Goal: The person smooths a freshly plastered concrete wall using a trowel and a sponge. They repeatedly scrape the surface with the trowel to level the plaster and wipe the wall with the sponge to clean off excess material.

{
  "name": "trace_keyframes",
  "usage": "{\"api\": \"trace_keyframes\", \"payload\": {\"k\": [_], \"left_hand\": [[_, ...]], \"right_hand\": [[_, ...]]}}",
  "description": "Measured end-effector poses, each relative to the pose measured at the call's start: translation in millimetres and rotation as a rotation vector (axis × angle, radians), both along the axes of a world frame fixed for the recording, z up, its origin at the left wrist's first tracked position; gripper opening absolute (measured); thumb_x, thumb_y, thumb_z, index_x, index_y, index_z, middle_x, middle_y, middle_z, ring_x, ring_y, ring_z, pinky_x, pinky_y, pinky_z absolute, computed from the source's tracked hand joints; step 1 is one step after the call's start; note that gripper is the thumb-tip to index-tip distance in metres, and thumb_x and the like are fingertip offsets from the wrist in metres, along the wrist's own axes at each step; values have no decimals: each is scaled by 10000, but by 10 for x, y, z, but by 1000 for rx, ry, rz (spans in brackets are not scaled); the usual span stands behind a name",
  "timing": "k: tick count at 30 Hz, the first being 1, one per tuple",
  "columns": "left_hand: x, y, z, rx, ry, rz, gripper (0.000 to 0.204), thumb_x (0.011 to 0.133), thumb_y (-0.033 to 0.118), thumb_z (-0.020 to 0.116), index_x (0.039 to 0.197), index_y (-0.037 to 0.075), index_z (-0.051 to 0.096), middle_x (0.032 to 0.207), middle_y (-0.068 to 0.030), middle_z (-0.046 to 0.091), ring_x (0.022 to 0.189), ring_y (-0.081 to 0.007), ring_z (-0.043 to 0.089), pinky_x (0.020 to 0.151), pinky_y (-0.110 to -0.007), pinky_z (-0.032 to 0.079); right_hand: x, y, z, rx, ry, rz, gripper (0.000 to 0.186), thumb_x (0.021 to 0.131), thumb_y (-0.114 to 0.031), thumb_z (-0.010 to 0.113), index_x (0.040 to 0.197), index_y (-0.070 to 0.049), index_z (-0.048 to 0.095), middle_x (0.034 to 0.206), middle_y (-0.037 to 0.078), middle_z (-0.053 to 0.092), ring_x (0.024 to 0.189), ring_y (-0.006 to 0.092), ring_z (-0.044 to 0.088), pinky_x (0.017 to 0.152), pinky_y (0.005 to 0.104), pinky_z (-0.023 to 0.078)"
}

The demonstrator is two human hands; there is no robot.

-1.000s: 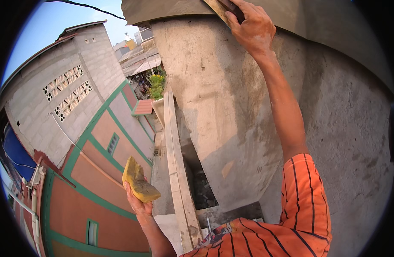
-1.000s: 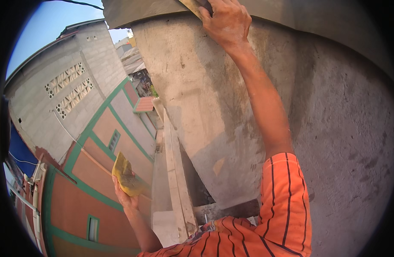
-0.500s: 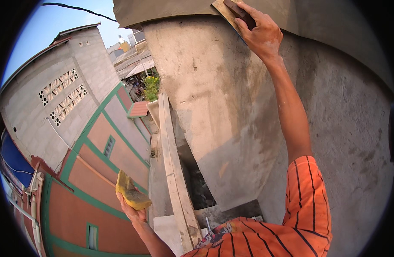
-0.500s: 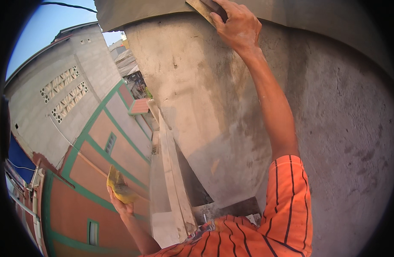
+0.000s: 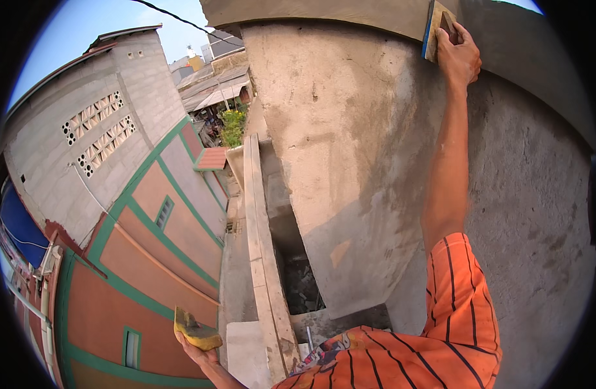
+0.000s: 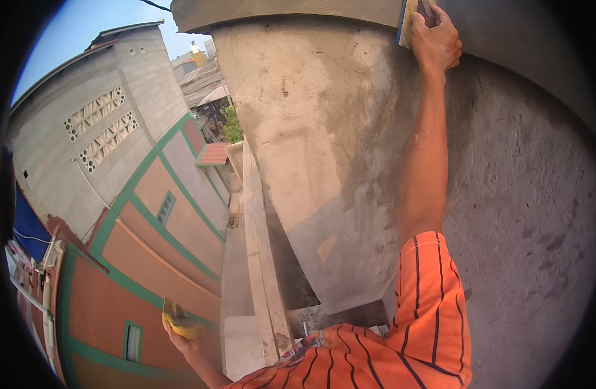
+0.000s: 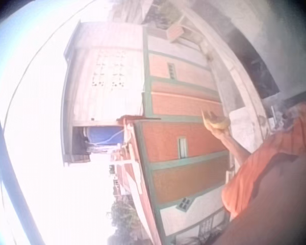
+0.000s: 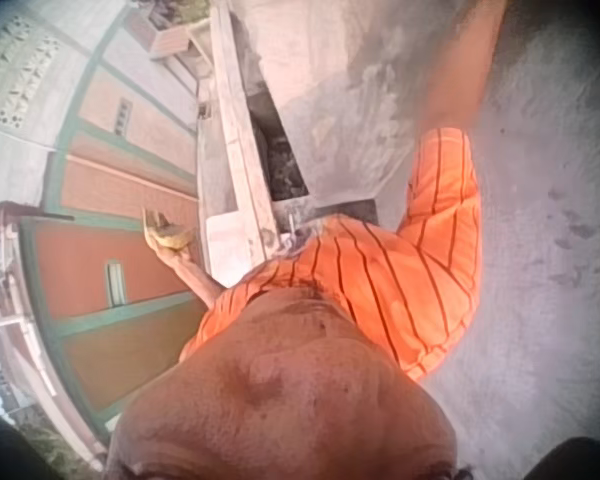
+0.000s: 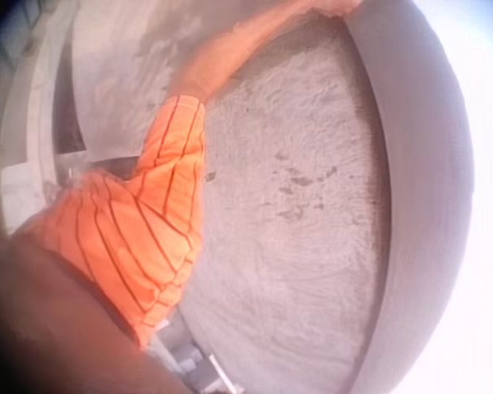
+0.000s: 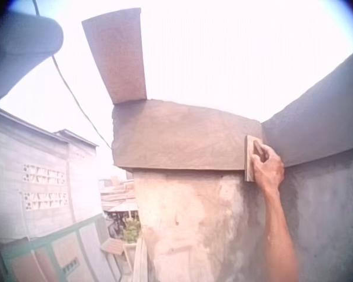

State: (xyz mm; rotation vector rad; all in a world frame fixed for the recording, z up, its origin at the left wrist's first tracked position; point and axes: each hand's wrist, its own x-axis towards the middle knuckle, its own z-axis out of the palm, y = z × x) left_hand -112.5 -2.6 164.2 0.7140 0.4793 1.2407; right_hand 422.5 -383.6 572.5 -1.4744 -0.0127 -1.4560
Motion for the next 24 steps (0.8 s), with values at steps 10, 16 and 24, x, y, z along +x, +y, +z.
{"api": "trace_keyframes", "payload": {"k": [10,16,24], "left_hand": [[1000,-151,842,83,-159,-250,404,998,383,434,1279,98,491,1167,-90,599,975,-237,611,811,-357,545],[1550,-527,1403,126,-381,-618,390,1016,363,382,1267,88,499,1194,-104,584,1069,-262,581,860,-383,537],[1315,-89,1620,295,-413,-488,431,1003,366,424,1270,30,475,1153,-145,588,1033,-279,594,837,-415,547]], "right_hand": [[-1398,1805,78,-336,-613,385,347,732,-150,714,1074,-127,663,828,65,680,742,249,630,678,366,511],[-2328,2253,-1309,-753,-487,1320,405,756,-189,727,1146,-112,651,909,93,699,801,249,668,688,352,527],[-2035,1826,-2157,-1087,-101,1602,437,792,-188,687,1218,-123,621,1080,120,685,943,234,668,770,350,521]]}}
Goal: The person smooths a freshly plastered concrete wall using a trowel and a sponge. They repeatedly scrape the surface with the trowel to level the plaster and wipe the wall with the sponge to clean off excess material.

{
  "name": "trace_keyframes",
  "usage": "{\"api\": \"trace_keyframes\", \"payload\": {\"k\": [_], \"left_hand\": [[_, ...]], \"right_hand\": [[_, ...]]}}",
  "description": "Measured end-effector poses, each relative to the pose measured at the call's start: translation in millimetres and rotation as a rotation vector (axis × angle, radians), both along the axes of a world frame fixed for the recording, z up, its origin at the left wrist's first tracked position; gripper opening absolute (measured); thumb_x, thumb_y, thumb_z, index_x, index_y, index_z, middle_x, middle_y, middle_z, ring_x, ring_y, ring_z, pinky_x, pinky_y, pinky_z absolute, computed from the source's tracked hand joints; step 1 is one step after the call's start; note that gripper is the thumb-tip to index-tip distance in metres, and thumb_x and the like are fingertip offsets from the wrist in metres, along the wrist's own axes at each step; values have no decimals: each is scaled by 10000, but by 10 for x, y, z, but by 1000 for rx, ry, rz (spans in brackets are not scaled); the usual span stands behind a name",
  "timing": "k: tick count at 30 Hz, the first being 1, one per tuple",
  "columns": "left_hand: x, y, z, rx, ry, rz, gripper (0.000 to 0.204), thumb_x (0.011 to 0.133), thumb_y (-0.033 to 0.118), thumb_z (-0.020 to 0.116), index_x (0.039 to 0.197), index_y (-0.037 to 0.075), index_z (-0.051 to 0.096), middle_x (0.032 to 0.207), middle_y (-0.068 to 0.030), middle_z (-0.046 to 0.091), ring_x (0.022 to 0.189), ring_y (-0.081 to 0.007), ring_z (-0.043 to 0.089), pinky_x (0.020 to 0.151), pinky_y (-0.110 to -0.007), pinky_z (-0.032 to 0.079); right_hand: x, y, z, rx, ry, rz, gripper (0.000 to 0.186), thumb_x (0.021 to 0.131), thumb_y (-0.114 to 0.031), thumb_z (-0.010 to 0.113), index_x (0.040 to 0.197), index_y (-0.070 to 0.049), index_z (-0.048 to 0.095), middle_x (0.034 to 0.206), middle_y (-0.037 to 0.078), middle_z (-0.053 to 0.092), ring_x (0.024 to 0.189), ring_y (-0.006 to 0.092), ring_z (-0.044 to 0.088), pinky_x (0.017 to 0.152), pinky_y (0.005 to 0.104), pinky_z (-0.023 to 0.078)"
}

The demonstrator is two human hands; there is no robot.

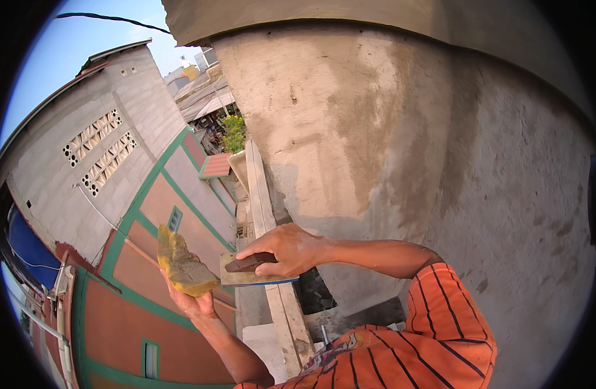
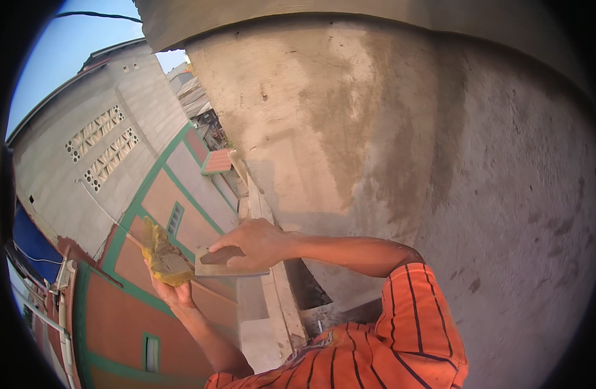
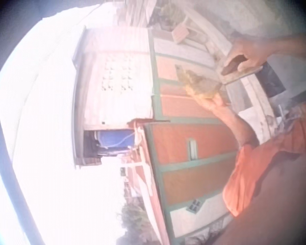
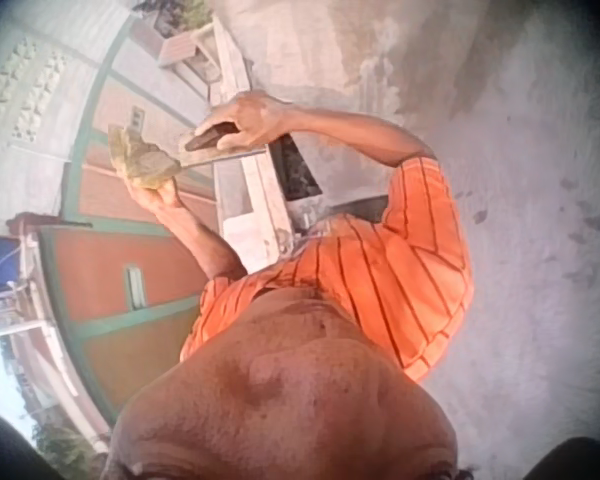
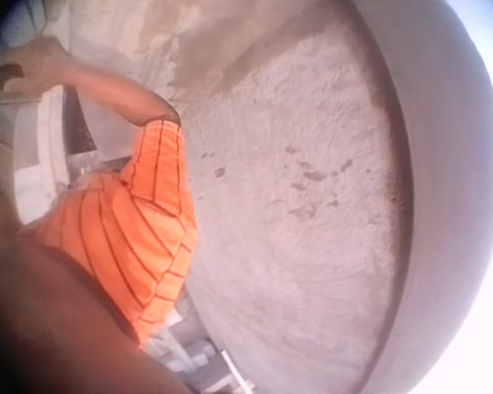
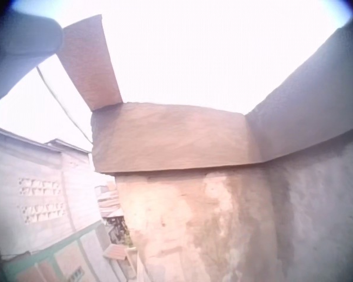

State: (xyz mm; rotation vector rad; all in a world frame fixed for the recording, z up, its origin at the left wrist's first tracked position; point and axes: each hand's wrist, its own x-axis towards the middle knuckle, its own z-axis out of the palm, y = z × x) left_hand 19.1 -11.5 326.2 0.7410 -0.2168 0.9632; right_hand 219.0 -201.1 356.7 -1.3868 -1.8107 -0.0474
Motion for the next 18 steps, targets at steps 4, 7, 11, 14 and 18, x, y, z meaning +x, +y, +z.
{"api": "trace_keyframes", "payload": {"k": [4,7,11,14,18], "left_hand": [[-232,123,36,-35,2,269,429,1002,384,423,1268,53,487,1123,-132,609,962,-259,621,764,-390,570],[-216,51,57,-71,48,269,429,1004,379,416,1274,52,480,1118,-136,609,952,-263,622,735,-382,581],[-208,149,-93,28,33,31,438,1014,360,385,1295,31,452,1174,-182,578,1016,-331,604,796,-437,574],[-201,-28,-27,2,35,43,433,1012,364,393,1293,41,458,1174,-166,582,991,-319,615,775,-420,576],[-313,-31,-91,-80,104,206,424,1007,369,410,1277,50,479,1150,-143,602,946,-299,628,732,-389,575]], "right_hand": [[490,-274,340,429,614,-71,579,887,-149,666,1388,-23,404,1076,108,652,938,125,626,756,277,521],[1010,-454,819,1053,933,66,574,896,-240,669,1314,14,369,1127,120,583,960,177,606,837,314,502],[1484,-600,1269,1379,1013,173,453,924,-221,616,1259,-50,364,1093,89,548,935,188,582,891,444,467],[1694,-669,1473,1454,1013,216,495,923,-195,606,1306,-66,320,1120,93,522,940,197,558,910,486,442],[1720,-728,1678,1569,1102,124,638,919,-182,605,1404,-85,203,1147,115,507,953,205,535,911,491,436]]}}
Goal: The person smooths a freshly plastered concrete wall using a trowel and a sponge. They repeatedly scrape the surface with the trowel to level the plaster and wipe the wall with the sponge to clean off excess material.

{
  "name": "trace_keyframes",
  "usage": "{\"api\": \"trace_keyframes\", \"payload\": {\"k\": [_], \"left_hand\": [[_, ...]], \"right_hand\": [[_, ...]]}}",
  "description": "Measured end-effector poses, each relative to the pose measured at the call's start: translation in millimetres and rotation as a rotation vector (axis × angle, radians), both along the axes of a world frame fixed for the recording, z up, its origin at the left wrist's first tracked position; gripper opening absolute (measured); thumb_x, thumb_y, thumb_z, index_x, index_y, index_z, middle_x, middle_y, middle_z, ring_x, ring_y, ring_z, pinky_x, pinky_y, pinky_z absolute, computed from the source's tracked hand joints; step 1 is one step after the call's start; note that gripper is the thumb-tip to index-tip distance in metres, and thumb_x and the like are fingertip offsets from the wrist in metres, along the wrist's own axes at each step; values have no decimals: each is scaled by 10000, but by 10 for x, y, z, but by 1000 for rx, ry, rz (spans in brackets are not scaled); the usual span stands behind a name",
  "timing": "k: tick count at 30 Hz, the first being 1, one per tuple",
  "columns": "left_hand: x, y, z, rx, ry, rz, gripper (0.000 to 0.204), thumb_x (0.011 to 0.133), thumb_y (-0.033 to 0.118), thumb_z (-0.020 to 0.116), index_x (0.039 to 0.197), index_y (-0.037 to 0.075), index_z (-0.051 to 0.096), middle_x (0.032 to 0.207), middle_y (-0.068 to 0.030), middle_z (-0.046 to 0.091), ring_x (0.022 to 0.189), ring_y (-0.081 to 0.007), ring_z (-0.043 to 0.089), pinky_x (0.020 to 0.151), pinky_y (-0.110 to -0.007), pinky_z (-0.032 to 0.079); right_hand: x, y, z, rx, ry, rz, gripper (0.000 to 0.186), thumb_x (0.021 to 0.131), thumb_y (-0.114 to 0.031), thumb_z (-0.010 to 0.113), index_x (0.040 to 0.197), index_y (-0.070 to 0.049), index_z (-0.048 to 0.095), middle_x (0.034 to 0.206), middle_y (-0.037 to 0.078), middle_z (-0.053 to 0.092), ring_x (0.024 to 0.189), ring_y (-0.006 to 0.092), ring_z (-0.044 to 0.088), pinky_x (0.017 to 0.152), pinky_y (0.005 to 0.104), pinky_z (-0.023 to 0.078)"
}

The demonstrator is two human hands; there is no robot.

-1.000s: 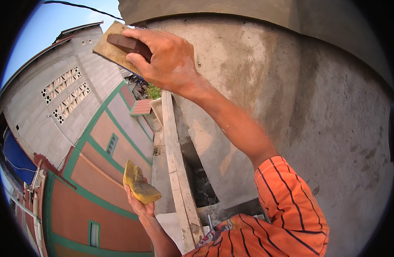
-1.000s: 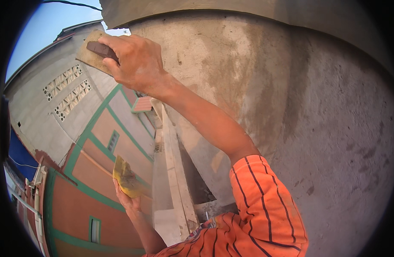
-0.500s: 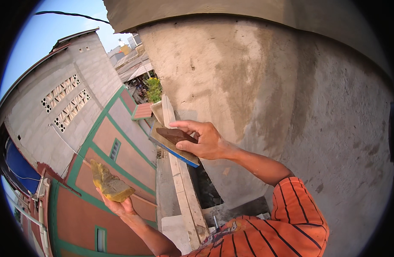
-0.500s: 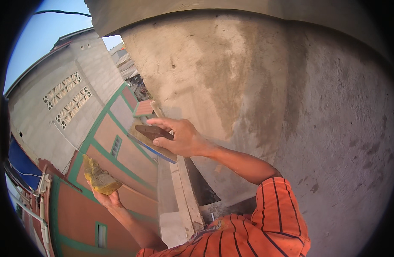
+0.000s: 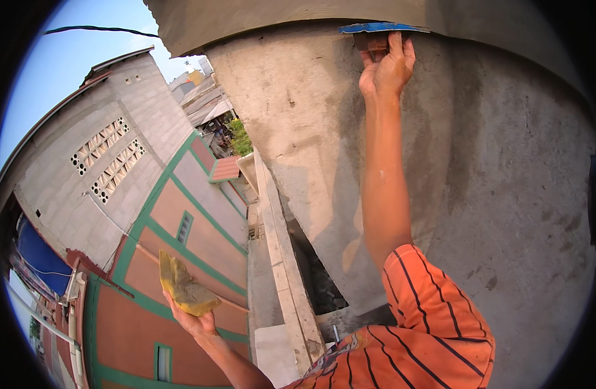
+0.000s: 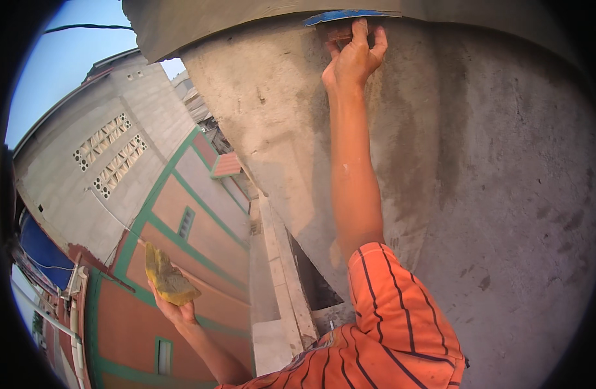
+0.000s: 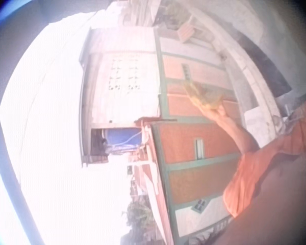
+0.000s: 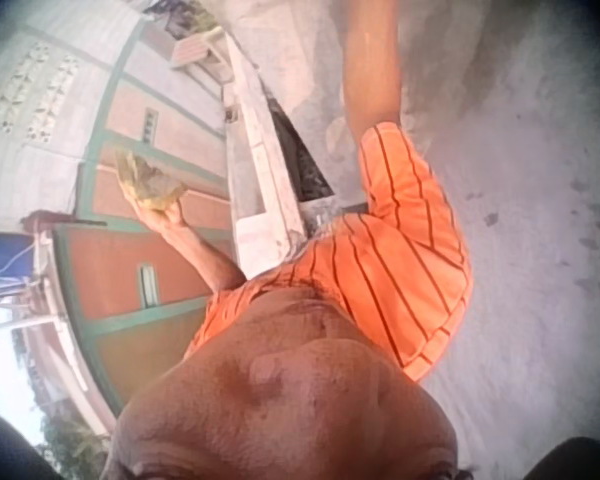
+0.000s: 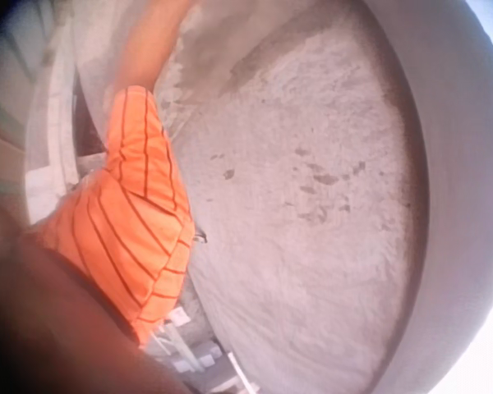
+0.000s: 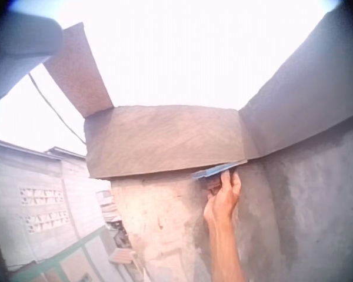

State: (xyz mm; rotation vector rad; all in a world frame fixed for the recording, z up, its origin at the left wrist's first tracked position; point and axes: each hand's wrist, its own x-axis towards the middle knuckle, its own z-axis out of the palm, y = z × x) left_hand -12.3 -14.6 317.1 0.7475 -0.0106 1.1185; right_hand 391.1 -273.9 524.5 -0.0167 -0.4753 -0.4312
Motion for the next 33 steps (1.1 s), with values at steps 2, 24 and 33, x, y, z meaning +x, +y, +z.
{"api": "trace_keyframes", "payload": {"k": [2,24,33], "left_hand": [[-77,2,-29,-47,23,88,423,1005,372,417,1269,51,489,1138,-134,612,934,-289,631,716,-378,573],[-583,168,-339,-33,220,294,450,989,434,434,1261,84,508,1059,-85,608,925,-209,605,706,-339,549],[-938,331,-583,-76,202,389,485,966,464,473,1286,100,489,1052,-70,582,920,-206,581,751,-362,529]], "right_hand": [[13,4,44,-23,-11,5,699,920,-178,597,1442,-120,136,1193,123,487,1008,224,536,911,510,443],[413,-271,-188,85,33,-102,637,908,-120,599,1411,-88,210,1103,59,553,926,190,554,899,519,430],[454,-229,51,44,53,-1,594,899,-97,604,1383,-93,260,1163,112,523,1037,267,548,944,570,443]]}}
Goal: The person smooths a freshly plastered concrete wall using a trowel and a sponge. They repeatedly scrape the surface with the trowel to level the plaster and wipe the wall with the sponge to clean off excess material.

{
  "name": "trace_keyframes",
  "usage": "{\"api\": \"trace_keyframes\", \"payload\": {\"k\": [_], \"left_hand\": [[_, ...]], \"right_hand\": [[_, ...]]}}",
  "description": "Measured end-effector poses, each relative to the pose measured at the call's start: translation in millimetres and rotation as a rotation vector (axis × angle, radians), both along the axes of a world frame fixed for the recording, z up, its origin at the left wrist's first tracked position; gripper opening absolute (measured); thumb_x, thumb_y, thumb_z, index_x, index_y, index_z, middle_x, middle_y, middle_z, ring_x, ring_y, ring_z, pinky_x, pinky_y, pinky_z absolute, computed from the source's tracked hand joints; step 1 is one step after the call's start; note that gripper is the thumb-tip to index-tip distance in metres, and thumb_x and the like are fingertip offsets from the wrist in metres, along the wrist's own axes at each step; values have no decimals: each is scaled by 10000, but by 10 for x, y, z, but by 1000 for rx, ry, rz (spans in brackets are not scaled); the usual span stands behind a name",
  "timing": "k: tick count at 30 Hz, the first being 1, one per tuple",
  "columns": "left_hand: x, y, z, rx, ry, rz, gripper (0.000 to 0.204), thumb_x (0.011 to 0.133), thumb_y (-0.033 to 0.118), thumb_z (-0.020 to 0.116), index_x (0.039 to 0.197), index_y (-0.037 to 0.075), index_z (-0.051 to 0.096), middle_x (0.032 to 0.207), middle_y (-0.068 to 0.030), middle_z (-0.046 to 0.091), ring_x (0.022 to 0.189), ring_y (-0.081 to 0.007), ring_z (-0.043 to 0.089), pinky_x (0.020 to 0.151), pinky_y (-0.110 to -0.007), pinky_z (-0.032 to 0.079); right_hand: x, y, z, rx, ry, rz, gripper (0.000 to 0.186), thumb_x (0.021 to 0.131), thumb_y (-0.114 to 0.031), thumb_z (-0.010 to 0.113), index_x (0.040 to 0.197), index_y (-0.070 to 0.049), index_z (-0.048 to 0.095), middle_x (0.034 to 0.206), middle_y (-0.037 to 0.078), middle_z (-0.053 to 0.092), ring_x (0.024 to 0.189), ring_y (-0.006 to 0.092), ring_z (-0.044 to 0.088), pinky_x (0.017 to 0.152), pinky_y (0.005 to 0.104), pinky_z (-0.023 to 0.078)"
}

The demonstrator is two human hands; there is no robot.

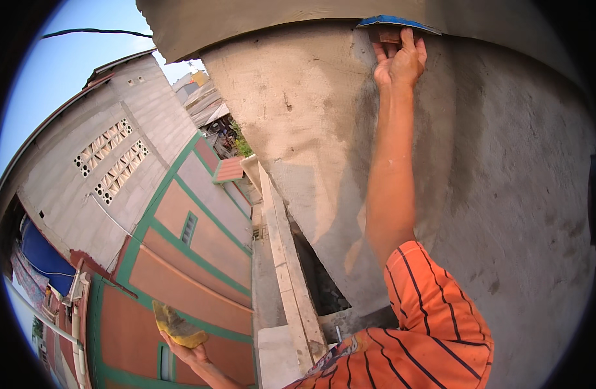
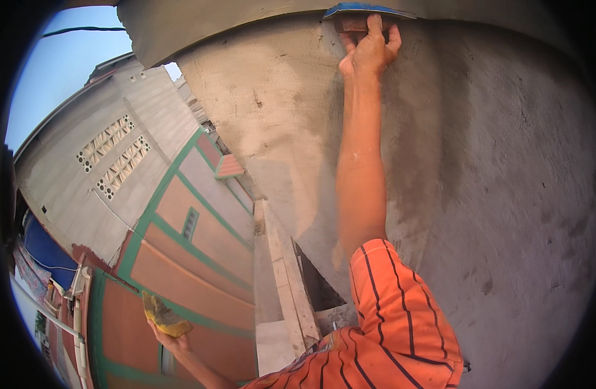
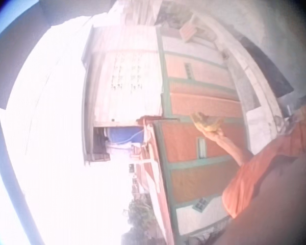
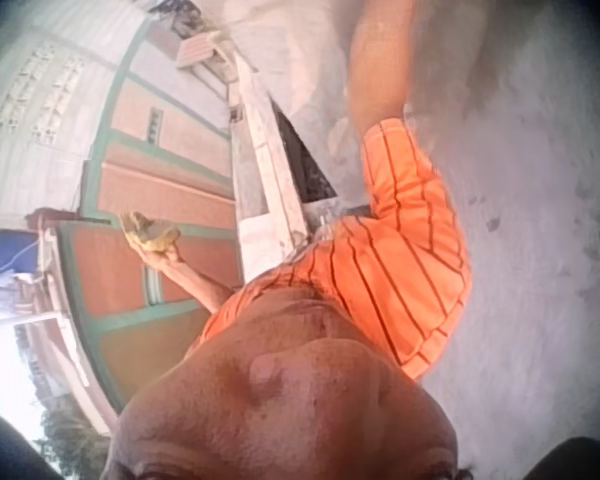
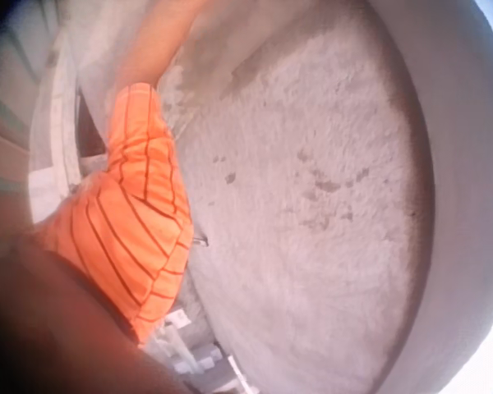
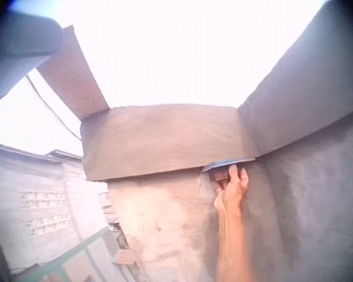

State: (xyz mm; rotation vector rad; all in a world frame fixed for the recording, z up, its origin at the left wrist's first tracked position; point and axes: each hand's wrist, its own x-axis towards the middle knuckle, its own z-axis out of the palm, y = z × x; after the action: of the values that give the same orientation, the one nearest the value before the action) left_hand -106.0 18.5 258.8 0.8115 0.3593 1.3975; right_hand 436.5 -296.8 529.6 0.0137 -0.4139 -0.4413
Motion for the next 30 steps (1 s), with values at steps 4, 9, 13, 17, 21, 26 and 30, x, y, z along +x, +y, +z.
{"api": "trace_keyframes", "payload": {"k": [4,9,13,17,21,26,30], "left_hand": [[-67,-73,-66,20,-39,-39,458,979,429,462,1278,83,488,1111,-74,592,982,-220,595,784,-370,538],[-89,-216,-88,18,-114,20,446,981,423,463,1288,101,489,1129,-71,588,999,-216,590,805,-367,537],[-37,-181,-147,-31,-124,-15,434,991,419,439,1276,97,494,1115,-67,601,981,-212,603,806,-358,544],[255,-442,15,-52,-86,-156,403,1001,402,417,1240,92,515,1098,-69,617,944,-208,624,775,-344,554],[755,-482,147,-93,-104,-361,397,1005,389,413,1231,80,518,1108,-79,624,948,-214,635,762,-348,561],[913,-389,339,-59,-51,-410,397,1000,397,423,1225,85,520,1115,-65,620,963,-203,632,758,-340,563],[675,-226,482,-30,-138,-204,382,998,396,432,1230,106,522,1069,-58,620,925,-201,628,740,-332,561]], "right_hand": [[-385,490,109,-92,-92,53,634,902,-107,598,1382,-108,183,1217,158,460,1078,287,531,932,595,467],[-964,1405,276,-119,-217,235,615,891,-93,623,1320,-111,184,1212,152,440,1069,240,504,869,557,515],[-1356,2038,191,-111,-290,250,618,889,-134,651,1324,-145,212,1226,102,471,1089,218,503,818,460,522],[-2210,2324,-596,-352,-552,507,599,894,-84,650,1366,-17,287,1159,110,541,1036,144,565,856,282,510],[-2696,2271,-1484,-1079,-934,662,550,861,-153,681,1344,-46,440,1130,110,598,1025,139,581,860,306,487],[-2786,2029,-2061,-1530,-1231,566,499,809,-155,644,1291,-73,542,1197,81,630,1032,189,617,900,328,481],[-2453,1774,-2146,-1755,-1276,447,502,811,-152,631,1301,-94,539,1170,90,638,1031,213,620,902,341,481]]}}
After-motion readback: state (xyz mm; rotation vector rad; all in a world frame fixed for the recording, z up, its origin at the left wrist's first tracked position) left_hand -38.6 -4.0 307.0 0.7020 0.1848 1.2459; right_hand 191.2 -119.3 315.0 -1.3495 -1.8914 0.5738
